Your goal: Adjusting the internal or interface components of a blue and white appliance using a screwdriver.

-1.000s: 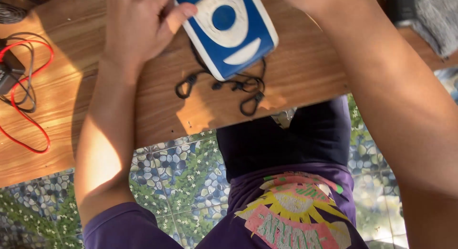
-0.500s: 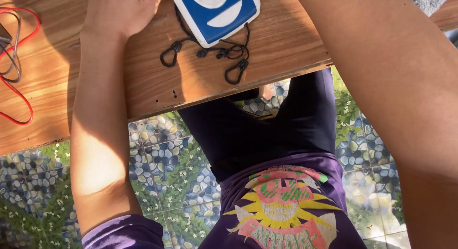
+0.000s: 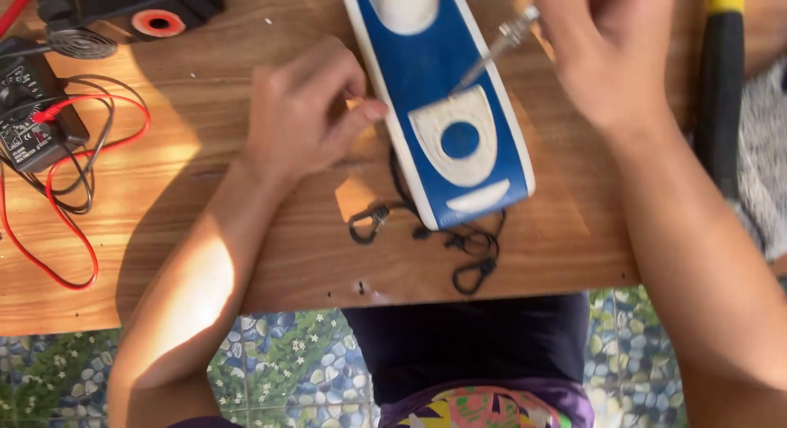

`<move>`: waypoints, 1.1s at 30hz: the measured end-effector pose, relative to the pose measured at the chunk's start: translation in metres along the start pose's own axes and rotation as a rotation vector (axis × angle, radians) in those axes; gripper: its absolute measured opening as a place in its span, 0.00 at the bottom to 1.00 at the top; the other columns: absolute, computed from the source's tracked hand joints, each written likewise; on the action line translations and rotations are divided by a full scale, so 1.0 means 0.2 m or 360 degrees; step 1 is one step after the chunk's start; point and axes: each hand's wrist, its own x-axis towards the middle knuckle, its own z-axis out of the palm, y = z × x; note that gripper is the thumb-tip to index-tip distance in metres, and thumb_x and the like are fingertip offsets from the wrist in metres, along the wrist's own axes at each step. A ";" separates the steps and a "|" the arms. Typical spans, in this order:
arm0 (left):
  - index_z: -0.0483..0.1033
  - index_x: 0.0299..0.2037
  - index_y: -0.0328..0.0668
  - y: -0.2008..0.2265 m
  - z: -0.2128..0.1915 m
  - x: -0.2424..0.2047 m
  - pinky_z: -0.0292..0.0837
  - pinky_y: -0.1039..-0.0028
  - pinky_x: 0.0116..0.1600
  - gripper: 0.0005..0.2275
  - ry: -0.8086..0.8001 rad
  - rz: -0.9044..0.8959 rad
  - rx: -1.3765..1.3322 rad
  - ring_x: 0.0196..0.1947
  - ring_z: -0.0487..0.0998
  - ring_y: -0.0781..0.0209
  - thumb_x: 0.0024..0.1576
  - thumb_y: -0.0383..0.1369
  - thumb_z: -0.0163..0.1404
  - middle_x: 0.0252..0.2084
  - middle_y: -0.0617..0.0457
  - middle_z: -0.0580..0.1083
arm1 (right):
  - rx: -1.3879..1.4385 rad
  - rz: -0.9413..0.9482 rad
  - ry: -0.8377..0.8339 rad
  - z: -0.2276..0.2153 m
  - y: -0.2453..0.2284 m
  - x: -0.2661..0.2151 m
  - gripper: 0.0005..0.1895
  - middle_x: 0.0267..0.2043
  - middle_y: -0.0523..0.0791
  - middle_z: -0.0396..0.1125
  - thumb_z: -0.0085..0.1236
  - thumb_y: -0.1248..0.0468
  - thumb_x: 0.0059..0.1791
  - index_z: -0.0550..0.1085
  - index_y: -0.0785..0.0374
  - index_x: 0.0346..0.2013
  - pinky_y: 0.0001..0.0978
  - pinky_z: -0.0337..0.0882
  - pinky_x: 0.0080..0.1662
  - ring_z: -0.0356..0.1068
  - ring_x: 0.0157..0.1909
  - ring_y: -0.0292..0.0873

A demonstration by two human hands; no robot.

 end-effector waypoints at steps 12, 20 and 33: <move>0.73 0.52 0.35 0.13 0.06 0.02 0.69 0.71 0.27 0.33 -0.0092 -0.0318 -0.0179 0.28 0.76 0.55 0.54 0.61 0.56 0.41 0.47 0.70 | 0.0414 -0.0037 0.0503 0.08 0.03 -0.13 0.21 0.28 0.42 0.58 0.42 0.48 0.63 0.58 0.63 0.40 0.25 0.68 0.20 0.71 0.25 0.41; 0.72 0.59 0.44 0.08 0.07 -0.03 0.75 0.70 0.31 0.24 -0.0149 -0.0360 -0.0499 0.31 0.72 0.59 0.60 0.50 0.59 0.42 0.50 0.67 | 0.0380 -0.0274 0.0575 0.13 -0.07 -0.15 0.21 0.22 0.51 0.55 0.46 0.52 0.57 0.57 0.66 0.31 0.36 0.67 0.22 0.65 0.21 0.46; 0.79 0.50 0.49 0.06 0.12 0.02 0.63 0.73 0.22 0.24 0.0024 -0.0124 -0.0188 0.23 0.65 0.64 0.54 0.54 0.67 0.34 0.56 0.65 | 0.0135 -0.0066 0.0264 0.18 -0.23 0.17 0.16 0.19 0.51 0.61 0.38 0.64 0.64 0.59 0.73 0.36 0.35 0.59 0.27 0.71 0.22 0.48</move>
